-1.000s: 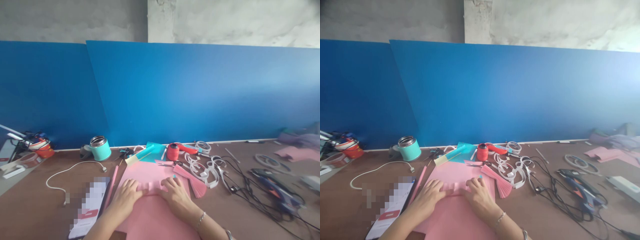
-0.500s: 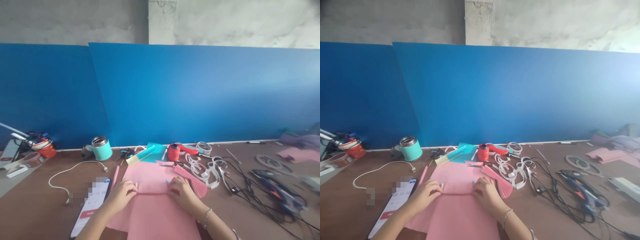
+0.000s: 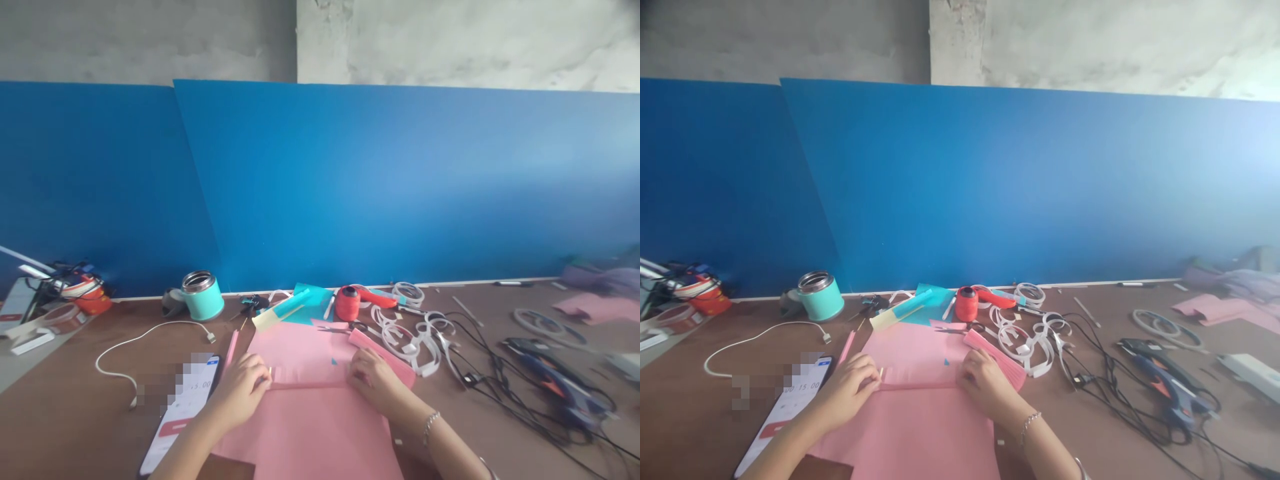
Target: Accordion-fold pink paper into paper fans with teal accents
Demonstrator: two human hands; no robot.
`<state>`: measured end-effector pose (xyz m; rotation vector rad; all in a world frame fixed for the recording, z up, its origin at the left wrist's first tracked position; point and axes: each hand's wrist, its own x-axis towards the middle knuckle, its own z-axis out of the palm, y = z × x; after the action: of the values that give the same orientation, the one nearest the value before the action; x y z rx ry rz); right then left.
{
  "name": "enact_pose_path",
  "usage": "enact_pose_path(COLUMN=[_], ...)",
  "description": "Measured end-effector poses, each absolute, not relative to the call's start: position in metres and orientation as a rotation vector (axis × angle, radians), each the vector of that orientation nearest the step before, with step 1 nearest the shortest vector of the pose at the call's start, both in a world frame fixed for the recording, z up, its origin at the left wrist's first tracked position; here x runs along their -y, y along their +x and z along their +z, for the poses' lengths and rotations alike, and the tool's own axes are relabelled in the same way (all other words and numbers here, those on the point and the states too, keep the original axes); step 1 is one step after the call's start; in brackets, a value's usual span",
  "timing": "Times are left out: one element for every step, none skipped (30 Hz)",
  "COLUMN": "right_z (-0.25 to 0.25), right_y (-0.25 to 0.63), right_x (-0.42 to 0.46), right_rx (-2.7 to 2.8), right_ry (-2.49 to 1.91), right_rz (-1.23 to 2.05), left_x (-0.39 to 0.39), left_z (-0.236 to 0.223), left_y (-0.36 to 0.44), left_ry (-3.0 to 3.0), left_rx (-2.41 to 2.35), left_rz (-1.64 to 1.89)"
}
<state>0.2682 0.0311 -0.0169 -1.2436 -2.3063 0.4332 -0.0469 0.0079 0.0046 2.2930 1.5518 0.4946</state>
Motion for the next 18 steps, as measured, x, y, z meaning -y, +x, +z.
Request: enact_pose_path(right_z=[-0.016,-0.015,-0.014,-0.014,-0.014,-0.015,-0.015,-0.017,-0.018,-0.019,-0.02,-0.021,-0.022,-0.021,-0.021,-0.02,-0.02,-0.019], right_y=[0.268,0.268,0.268,0.268,0.267,0.267,0.267,0.268,0.269,0.271,0.273,0.276,0.278,0.281,0.283,0.285,0.287,0.288], right_x=[-0.031,-0.03,-0.03,-0.03,-0.03,-0.03,-0.031,-0.032,-0.033,-0.034,-0.036,-0.037,-0.038,-0.04,-0.04,-0.041,-0.041,-0.042], right_rx=[2.32,2.325,2.321,2.314,2.306,2.296,2.284,2.274,2.263,2.252,2.243,2.239,2.239,2.238,2.234,2.23,2.221,2.213], right_ry=[-1.245,-1.252,-1.264,-1.278,-1.292,-1.306,-1.321,-1.333,-1.345,-1.36,-1.373,-1.387,-1.403,-1.423,-1.447,-1.471,-1.493,-1.506], right_rz=[0.428,0.421,0.416,0.417,0.421,0.426,0.428,0.433,0.442,0.456,0.473,0.494,0.514,0.527,0.534,0.542,0.552,0.568], left_x=[-0.007,-0.007,-0.006,-0.007,-0.007,-0.008,-0.008,-0.009,-0.009,-0.009,-0.009,-0.009,-0.009,-0.009,-0.01,-0.01,-0.011,-0.012], left_z=[0.006,0.006,0.007,0.006,0.006,0.005,0.004,0.003,0.002,0.002,0.001,0.001,0.001,0.0,0.0,-0.001,-0.001,-0.002], left_y=[-0.047,-0.047,-0.046,-0.046,-0.046,-0.046,-0.046,-0.045,-0.044,-0.043,-0.041,-0.04,-0.038,-0.036,-0.035,-0.034,-0.034,-0.034], left_ry=[2.321,2.343,2.353,2.35,2.333,2.307,2.276,2.245,2.217,2.196,2.181,2.172,2.165,2.158,2.15,2.137,2.124,2.11], left_rx=[-1.557,-1.567,-1.578,-1.588,-1.598,-1.61,-1.623,-1.634,-1.643,-1.648,-1.649,-1.649,-1.651,-1.654,-1.656,-1.654,-1.651,-1.65], left_rz=[0.481,0.469,0.462,0.46,0.46,0.46,0.462,0.463,0.467,0.474,0.482,0.491,0.5,0.51,0.52,0.53,0.542,0.551])
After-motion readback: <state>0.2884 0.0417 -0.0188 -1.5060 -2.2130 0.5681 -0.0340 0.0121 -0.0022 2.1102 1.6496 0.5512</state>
